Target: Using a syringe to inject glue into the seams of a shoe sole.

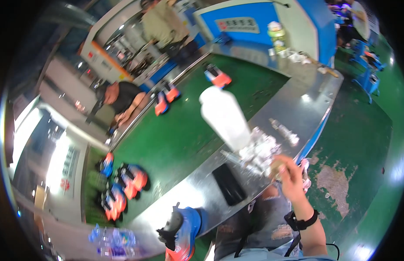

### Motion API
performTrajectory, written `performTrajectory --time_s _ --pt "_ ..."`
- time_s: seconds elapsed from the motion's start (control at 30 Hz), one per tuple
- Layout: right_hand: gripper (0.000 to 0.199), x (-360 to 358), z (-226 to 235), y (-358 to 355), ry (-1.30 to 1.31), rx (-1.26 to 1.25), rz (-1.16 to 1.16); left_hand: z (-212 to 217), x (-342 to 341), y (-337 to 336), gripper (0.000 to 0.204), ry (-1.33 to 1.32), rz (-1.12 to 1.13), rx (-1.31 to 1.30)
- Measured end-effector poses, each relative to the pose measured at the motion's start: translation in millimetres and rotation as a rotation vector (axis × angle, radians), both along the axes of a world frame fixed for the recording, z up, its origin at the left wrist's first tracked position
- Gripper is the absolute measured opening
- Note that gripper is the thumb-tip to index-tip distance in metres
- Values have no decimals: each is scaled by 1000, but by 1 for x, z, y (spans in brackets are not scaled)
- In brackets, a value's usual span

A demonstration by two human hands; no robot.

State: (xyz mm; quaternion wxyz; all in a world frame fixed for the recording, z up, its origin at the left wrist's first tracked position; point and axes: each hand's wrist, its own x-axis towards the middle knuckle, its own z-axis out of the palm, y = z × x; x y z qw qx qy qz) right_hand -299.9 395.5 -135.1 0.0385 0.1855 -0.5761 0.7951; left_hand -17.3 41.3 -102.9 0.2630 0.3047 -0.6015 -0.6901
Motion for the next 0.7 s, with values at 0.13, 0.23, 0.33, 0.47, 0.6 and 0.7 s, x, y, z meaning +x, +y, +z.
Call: performTrajectory --time_s 0.13,0.23,0.33,0.47,0.6,0.7 --pt "34 9 -10 -19 -170 73 -47 -6 102 36 32 -126 181 -60" --pt "39 29 1 -19 -153 -5 -87 7 89 29 23 -50 360 -137" --pt "52 52 23 -31 -40 -31 18 25 27 11 22 147 374 -333" --pt "68 84 78 -56 -52 -62 133 45 -49 9 44 317 24 -745" --pt "63 93 118 -72 26 -345 697 71 -96 19 53 515 -381 -862" --pt "57 96 125 -87 -49 -483 895 74 -113 23 52 545 -465 -860"
